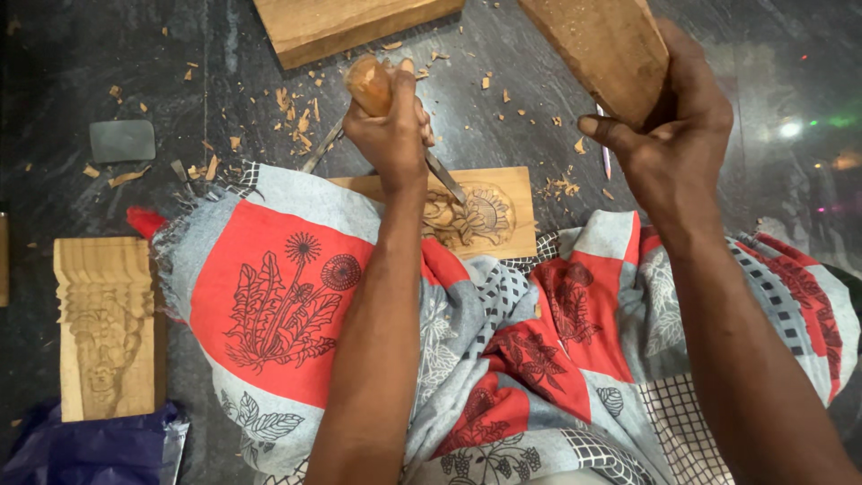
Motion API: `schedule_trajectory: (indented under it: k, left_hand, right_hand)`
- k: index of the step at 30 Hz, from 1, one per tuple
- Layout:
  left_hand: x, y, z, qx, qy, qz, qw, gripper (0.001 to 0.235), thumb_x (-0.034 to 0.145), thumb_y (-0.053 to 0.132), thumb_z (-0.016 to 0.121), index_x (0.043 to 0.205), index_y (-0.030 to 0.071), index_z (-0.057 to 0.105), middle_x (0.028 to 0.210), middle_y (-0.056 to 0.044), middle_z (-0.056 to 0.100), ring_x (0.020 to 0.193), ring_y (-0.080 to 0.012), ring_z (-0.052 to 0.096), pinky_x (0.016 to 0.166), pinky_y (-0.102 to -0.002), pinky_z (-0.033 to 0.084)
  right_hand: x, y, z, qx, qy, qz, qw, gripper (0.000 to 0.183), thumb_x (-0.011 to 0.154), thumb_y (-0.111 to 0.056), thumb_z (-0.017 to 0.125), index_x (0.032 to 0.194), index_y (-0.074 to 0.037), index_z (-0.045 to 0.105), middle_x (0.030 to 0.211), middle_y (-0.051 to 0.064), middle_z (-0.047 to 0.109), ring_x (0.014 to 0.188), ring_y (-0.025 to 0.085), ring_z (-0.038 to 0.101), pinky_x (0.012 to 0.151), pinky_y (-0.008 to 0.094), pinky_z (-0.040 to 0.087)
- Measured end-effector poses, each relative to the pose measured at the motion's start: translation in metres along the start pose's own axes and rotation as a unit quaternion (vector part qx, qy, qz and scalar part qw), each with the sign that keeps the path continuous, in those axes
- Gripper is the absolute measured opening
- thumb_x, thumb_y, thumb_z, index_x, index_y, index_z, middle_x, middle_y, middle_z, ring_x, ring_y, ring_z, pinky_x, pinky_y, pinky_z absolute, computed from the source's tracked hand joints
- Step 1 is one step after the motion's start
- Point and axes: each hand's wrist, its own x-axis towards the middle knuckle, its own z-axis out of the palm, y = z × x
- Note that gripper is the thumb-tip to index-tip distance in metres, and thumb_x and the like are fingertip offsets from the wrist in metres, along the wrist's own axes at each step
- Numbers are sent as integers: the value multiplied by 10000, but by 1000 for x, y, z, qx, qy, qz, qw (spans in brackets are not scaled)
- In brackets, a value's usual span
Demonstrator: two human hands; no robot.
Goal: The person carves a floral design into a small rectangular wooden block using a chisel and wooden mallet. They repeatedly strike the chisel to remove wood shavings and refine the carved pattern.
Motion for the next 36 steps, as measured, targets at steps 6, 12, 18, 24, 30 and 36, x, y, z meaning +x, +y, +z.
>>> schedule_trajectory:
  k: [6, 12, 18, 24, 30, 36]
  left_hand:
    - [-2, 0, 0, 27, 5, 1, 1000, 124, 939, 91, 718, 939, 9, 626, 532, -22, 541, 371, -85, 478, 312, -269, 379]
    - [-3, 4, 4, 47, 9, 0, 999, 132, 943, 71, 724, 879, -9, 641, 547, -23, 549, 384, -97, 499, 316, -279, 397]
    - [-5, 7, 5, 55, -3, 1, 998, 116, 927, 70, 721, 882, 21, 625, 565, -15, 556, 390, -81, 494, 315, -263, 383]
    - [-18, 4, 3, 103, -2, 88, 991, 42, 924, 11, 689, 929, 9, 648, 661, -19, 620, 457, -77, 549, 360, -260, 421]
    - [-31, 0, -2, 105, -1, 110, 988, 133, 914, -22, 714, 1018, 24, 647, 728, 6, 600, 531, -61, 526, 448, -245, 403]
    - [-37, -7, 0, 129, 1, 181, 975, 179, 909, -31, 734, 1069, 6, 664, 888, 0, 635, 744, -46, 568, 651, -225, 490]
  right_hand:
    - [0, -11, 2, -39, -13, -45, 998, 797, 814, 206, 861, 1487, -9, 493, 1460, 120, 610, 1377, 212, 593, 1189, 354, 538]
    - [10, -19, -6, -44, -5, -68, 997, 754, 838, 168, 886, 1464, 29, 489, 1388, 121, 626, 1358, 228, 617, 1179, 357, 539]
    - [29, -36, -15, -60, -9, -114, 992, 489, 945, 112, 904, 1286, 42, 561, 1254, 104, 644, 1172, 203, 677, 1013, 333, 595]
    - [52, -48, 0, -105, 34, -67, 992, 262, 889, -36, 874, 966, 9, 628, 961, 45, 672, 878, 164, 696, 770, 294, 567]
    - [85, -46, 40, -223, -118, -314, 915, 261, 882, 79, 723, 1105, -55, 748, 922, 77, 737, 859, 210, 716, 711, 344, 558]
    - [98, -48, 40, -355, -179, -260, 880, 226, 917, -39, 772, 1116, -114, 696, 904, 114, 692, 763, 322, 663, 668, 452, 503]
